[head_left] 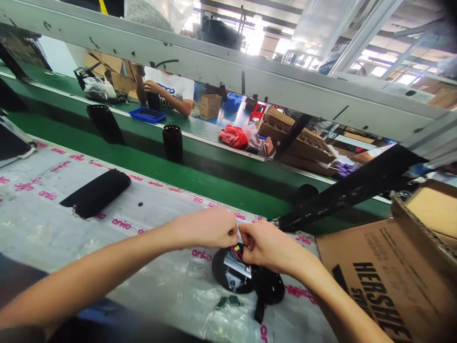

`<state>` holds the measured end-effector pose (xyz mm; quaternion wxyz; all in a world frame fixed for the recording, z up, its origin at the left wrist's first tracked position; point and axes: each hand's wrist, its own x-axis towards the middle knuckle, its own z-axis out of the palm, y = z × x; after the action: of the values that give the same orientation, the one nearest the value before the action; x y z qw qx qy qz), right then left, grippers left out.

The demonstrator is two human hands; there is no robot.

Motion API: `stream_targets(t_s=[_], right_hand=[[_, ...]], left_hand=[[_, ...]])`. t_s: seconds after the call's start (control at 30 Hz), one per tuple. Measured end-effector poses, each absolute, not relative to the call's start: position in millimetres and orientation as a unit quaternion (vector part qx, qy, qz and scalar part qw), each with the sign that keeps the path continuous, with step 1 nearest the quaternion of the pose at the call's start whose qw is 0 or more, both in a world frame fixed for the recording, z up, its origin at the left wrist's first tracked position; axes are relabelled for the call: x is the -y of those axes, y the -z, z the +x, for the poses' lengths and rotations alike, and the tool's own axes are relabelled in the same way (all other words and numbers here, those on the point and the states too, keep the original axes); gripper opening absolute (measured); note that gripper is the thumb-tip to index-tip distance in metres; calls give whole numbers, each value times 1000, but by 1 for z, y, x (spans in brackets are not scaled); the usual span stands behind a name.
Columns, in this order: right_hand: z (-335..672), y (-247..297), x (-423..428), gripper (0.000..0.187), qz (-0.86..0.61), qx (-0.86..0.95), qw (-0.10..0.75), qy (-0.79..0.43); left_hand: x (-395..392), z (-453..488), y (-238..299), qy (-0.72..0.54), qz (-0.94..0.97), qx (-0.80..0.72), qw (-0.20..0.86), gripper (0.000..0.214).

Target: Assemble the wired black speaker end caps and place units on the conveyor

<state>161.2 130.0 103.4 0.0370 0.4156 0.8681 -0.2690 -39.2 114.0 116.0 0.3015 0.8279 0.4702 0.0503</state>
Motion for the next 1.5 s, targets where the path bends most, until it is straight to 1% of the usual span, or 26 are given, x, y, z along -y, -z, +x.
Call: stream_targets(t_s=[0.13,0.27,0.43,0.57,0.67,0.77,0.9,1.03,1.13,1.2,1.33,1.5], right_hand=[[164,-106,-127,17,416,-865,17,279],[172,-106,-120,15,451,-845,-4,289],[182,-93,-107,16,476,-830,-49,287],[184,-89,-105,15,477,-827,-76,287],[185,-90,-109,17,458,-831,-82,305],[185,-89,-112,22,437,-839,-90,313],[186,-81,-107,19,449,-834,-118,297],[192,-70,-90,23,483,-815,-158,280],[195,-64,-77,18,506,-792,-190,284],[196,-61,-72,18,511,-778,-212,298],[195,-59,-74,26,475,-770,-255,341],[193,-52,-85,33,421,-780,-278,371]], left_hand=[[-131,-21,-123,-9,850,-443,286,35],[-134,-11,-128,33,858,-438,265,38],[-135,3,-134,88,858,-440,250,26],[-147,14,-138,168,837,-430,292,17],[-157,20,-139,230,811,-419,338,20],[-159,24,-141,245,803,-422,341,21],[-150,16,-148,197,827,-427,306,19],[-125,-13,-148,100,849,-440,276,29],[-94,-32,-129,-26,833,-476,280,21],[-72,-37,-109,-90,818,-505,259,22],[-46,-31,-73,-158,801,-540,206,29],[-47,-24,-49,-251,795,-524,175,30]])
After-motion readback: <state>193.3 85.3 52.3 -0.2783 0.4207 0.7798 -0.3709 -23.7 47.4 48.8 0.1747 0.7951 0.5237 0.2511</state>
